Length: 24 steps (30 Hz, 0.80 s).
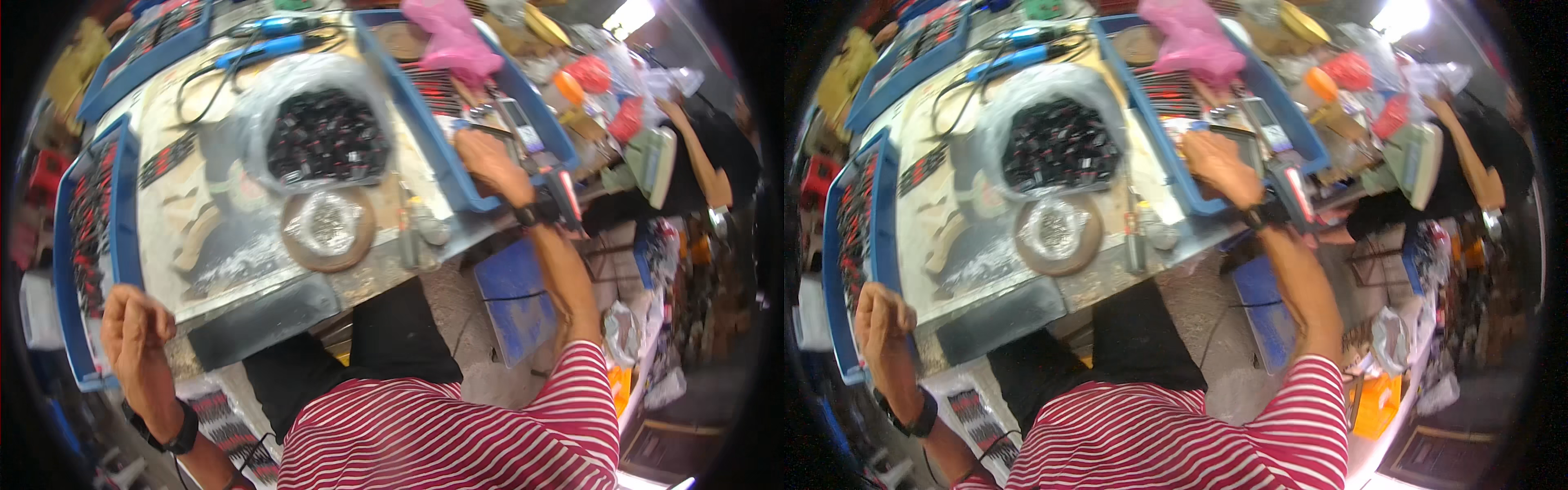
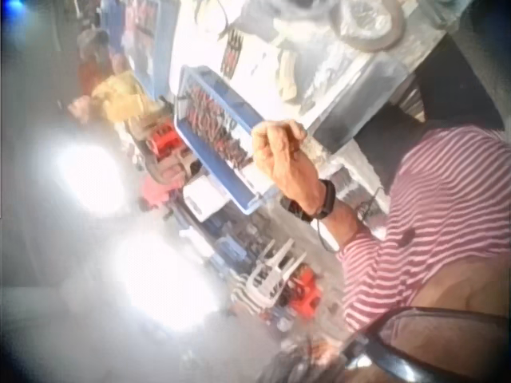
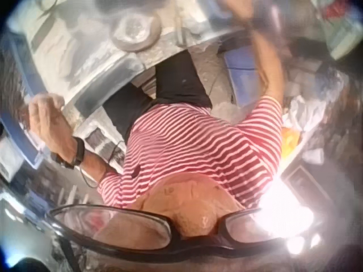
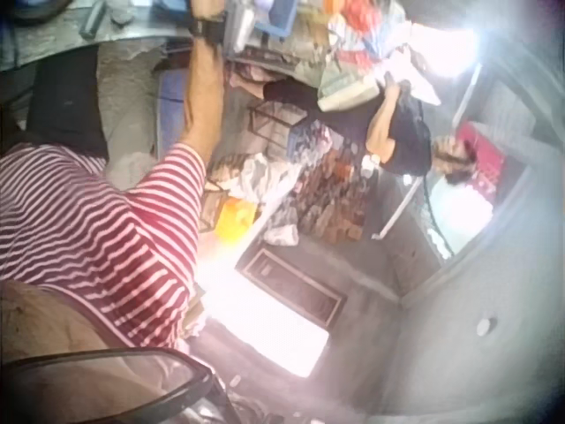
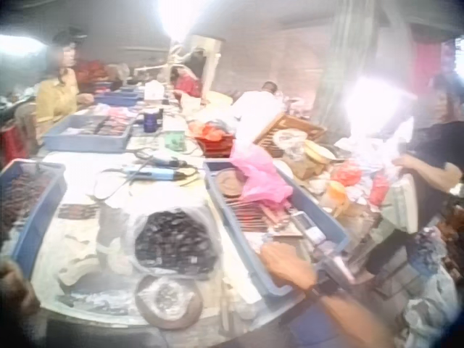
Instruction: The person repeatedly picks small black cylindrical components and metal pins from trays, inserts the pins into the components, and places the assembled units into a blue tray. The person uses pliers to manipulate the pins and components during assembly.
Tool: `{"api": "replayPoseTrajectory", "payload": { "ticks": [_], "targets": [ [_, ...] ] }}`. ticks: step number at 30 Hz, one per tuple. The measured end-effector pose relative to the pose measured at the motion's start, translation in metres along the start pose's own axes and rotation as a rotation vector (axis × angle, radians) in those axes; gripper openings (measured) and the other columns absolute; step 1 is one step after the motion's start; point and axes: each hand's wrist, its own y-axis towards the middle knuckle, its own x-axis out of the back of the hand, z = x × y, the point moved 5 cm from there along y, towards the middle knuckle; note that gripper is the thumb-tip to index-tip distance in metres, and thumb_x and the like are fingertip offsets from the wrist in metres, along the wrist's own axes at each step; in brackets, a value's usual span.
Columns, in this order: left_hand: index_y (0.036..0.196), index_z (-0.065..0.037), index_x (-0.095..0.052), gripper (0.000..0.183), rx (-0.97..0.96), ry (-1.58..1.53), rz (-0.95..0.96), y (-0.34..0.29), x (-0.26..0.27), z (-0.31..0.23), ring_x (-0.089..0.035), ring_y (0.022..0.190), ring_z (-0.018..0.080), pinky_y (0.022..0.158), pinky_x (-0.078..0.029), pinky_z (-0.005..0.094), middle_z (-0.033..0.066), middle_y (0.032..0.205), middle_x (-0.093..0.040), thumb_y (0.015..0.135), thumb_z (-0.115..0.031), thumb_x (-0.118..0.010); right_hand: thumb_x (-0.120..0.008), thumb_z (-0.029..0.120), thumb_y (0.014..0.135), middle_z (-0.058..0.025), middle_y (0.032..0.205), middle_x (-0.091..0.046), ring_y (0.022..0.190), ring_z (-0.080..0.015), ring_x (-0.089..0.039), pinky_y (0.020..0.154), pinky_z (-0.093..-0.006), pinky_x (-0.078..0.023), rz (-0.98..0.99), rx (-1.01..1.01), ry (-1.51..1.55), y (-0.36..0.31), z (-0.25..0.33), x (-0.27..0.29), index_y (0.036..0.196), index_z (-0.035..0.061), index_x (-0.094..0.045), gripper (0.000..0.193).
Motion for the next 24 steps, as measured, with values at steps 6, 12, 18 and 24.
{"api": "replayPoseTrajectory", "payload": {
  "ticks": [6, 12, 18, 24],
  "targets": [
    [0.083, -0.004, -0.051, 0.017, 0.014, 0.140, -0.090, -0.003, 0.033, -0.010, -0.043, 0.059, 0.0071, 0.056, -0.030, 0.0199, -0.0004, 0.066, -0.048, 0.091, -0.018, -0.054, -0.043, 0.018, 0.092, -0.0231, 0.103, -0.054, 0.095, -0.0401, -0.050, 0.078, -0.0432, -0.040, 0.331, -0.154, -0.007, -0.002, -0.061, -0.046, 0.103, 0.0006, -0.053, 0.023],
    [0.082, -0.004, -0.054, 0.021, -0.048, 0.232, -0.248, 0.004, 0.097, -0.025, -0.047, 0.061, 0.0065, 0.059, -0.035, 0.0208, 0.0003, 0.068, -0.054, 0.089, -0.024, -0.057, -0.052, 0.022, 0.088, -0.0173, 0.098, -0.056, 0.086, -0.0268, -0.053, 0.076, -0.0356, -0.042, 0.166, -0.218, 0.055, 0.001, -0.081, -0.056, 0.105, -0.0024, -0.053, 0.030],
    [0.083, -0.004, -0.058, 0.016, 0.033, 0.439, -0.273, 0.030, 0.163, -0.018, -0.049, 0.060, 0.0061, 0.054, -0.038, 0.0207, 0.0005, 0.067, -0.057, 0.085, -0.020, -0.058, -0.062, 0.017, 0.080, -0.0049, 0.081, -0.062, 0.069, -0.0096, -0.054, 0.060, -0.0238, -0.044, 0.207, -0.475, 0.725, 0.004, -0.032, -0.012, 0.095, -0.0069, -0.062, 0.028],
    [0.085, -0.004, -0.061, 0.018, 0.100, 0.745, -0.125, 0.066, 0.190, 0.004, -0.047, 0.055, 0.0052, 0.045, -0.034, 0.0205, 0.0004, 0.066, -0.056, 0.081, -0.021, -0.056, -0.062, 0.009, 0.077, -0.0029, 0.077, -0.062, 0.064, -0.0103, -0.054, 0.057, -0.0252, -0.045, 0.242, -0.490, 0.903, 0.004, -0.025, -0.016, 0.091, -0.0057, -0.064, 0.020]
  ]
}}
